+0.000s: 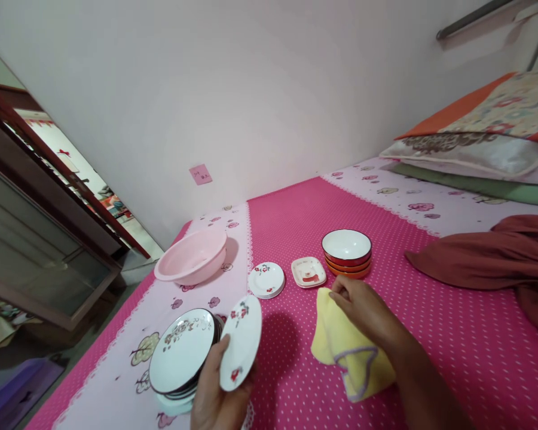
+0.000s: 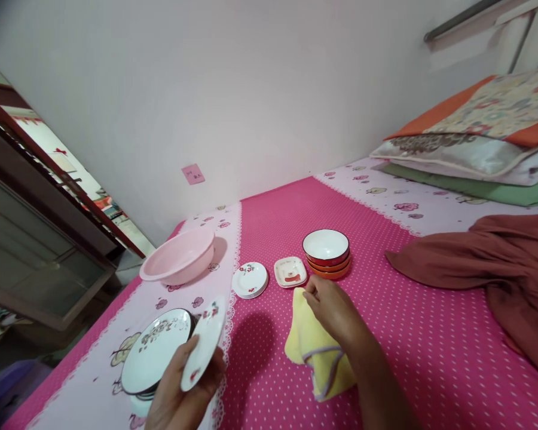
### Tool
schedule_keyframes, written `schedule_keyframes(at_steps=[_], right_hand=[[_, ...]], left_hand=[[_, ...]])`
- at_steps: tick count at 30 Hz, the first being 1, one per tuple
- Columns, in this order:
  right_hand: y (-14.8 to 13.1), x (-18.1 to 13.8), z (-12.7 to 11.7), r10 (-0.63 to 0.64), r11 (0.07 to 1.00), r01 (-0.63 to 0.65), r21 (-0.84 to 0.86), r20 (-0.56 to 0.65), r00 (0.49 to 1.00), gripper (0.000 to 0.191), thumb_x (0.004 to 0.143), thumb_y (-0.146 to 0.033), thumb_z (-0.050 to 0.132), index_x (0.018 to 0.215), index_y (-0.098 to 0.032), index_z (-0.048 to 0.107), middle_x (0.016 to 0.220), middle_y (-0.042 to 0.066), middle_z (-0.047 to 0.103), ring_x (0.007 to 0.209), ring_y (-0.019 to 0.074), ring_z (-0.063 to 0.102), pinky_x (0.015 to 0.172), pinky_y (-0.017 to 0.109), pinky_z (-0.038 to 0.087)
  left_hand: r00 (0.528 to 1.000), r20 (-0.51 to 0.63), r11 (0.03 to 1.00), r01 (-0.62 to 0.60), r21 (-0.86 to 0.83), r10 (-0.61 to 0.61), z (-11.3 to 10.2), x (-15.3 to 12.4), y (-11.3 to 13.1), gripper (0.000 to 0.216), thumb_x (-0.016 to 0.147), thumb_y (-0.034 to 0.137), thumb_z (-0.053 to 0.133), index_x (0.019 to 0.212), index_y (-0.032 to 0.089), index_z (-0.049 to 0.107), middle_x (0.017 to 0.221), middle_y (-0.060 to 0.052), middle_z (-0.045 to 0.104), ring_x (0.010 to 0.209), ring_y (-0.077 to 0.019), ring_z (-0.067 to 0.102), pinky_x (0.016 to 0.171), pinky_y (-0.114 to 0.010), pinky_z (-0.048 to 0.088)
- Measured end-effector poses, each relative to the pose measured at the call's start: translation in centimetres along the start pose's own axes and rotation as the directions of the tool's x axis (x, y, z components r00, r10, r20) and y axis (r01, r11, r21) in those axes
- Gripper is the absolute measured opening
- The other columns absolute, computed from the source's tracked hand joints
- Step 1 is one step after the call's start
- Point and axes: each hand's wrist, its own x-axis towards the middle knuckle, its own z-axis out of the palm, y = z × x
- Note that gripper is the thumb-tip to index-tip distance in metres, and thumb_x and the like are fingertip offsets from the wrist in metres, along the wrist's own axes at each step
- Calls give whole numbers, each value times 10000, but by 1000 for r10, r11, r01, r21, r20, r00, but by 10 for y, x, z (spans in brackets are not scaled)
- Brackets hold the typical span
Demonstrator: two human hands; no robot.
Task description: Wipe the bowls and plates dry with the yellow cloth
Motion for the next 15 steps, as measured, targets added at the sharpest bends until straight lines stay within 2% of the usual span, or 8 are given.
schedule_keyframes(at_steps=[3, 6, 8, 10, 12, 14, 15], right_hand=[[2, 1, 3, 25, 1000, -25, 4, -15, 1000, 219, 965, -346, 481, 774, -238, 483, 735, 27, 628, 696, 206, 585, 633, 306, 350], [6, 2, 9, 33, 999, -33, 25, 6, 999, 161, 956, -327, 507, 827, -231, 496, 785, 23, 645, 726, 200, 599, 654, 300, 369], [9, 1, 16, 43, 999, -42, -10, 62, 997, 146, 900, -321, 603, 845, -224, 508, 823, 22, 655, 753, 201, 606, 658, 296, 363], [11, 0, 23, 68, 994, -56, -98, 120, 990, 175, 825, -265, 676, 813, -217, 509, 820, 19, 648, 755, 197, 597, 644, 290, 332], [10, -1, 25, 84, 984, -59, -167, 145, 986, 171, 784, -182, 661, 757, -211, 494, 781, 11, 629, 730, 182, 573, 632, 286, 297], [4, -4, 21, 48, 992, -30, -123, 150, 987, 153, 786, -164, 611, 724, -212, 480, 746, 5, 607, 705, 172, 551, 621, 283, 293], [0, -5, 16, 14, 999, -8, -43, 144, 990, 128, 793, -185, 594, 730, -214, 487, 747, 4, 606, 709, 175, 553, 620, 279, 313]], left_hand=[[998, -38, 990, 48, -132, -53, 37, 4, -12, 612, 954, 78, 587, 1547, 192, 493, 1135, -137, 823, 1045, -286, 792, 939, -430, 636], [999, -29, 979, 16, -203, -22, 62, 5, -13, 620, 1001, 46, 504, 1606, 153, 419, 1126, -165, 820, 1049, -282, 791, 1062, -487, 573], [1000, -29, 978, 1, -210, -7, 73, 7, -11, 607, 1016, 46, 485, 1612, 133, 408, 1136, -173, 815, 1052, -275, 790, 1101, -483, 544], [1000, -17, 979, 12, -203, -16, 82, 12, -9, 595, 1016, 56, 502, 1603, 114, 421, 1157, -183, 807, 1045, -272, 792, 1101, -469, 544], [1000, 7, 981, 27, -190, -26, 91, 18, -7, 577, 1008, 62, 526, 1579, 98, 456, 1165, -186, 805, 1002, -265, 803, 1068, -452, 570], [999, 31, 983, 40, -179, -35, 99, 23, -5, 555, 1001, 65, 538, 1553, 84, 486, 1159, -187, 806, 935, -252, 813, 1019, -436, 602], [998, 46, 983, 50, -176, -43, 102, 25, -4, 550, 1000, 69, 538, 1547, 84, 491, 1160, -186, 806, 909, -247, 815, 1001, -435, 611]])
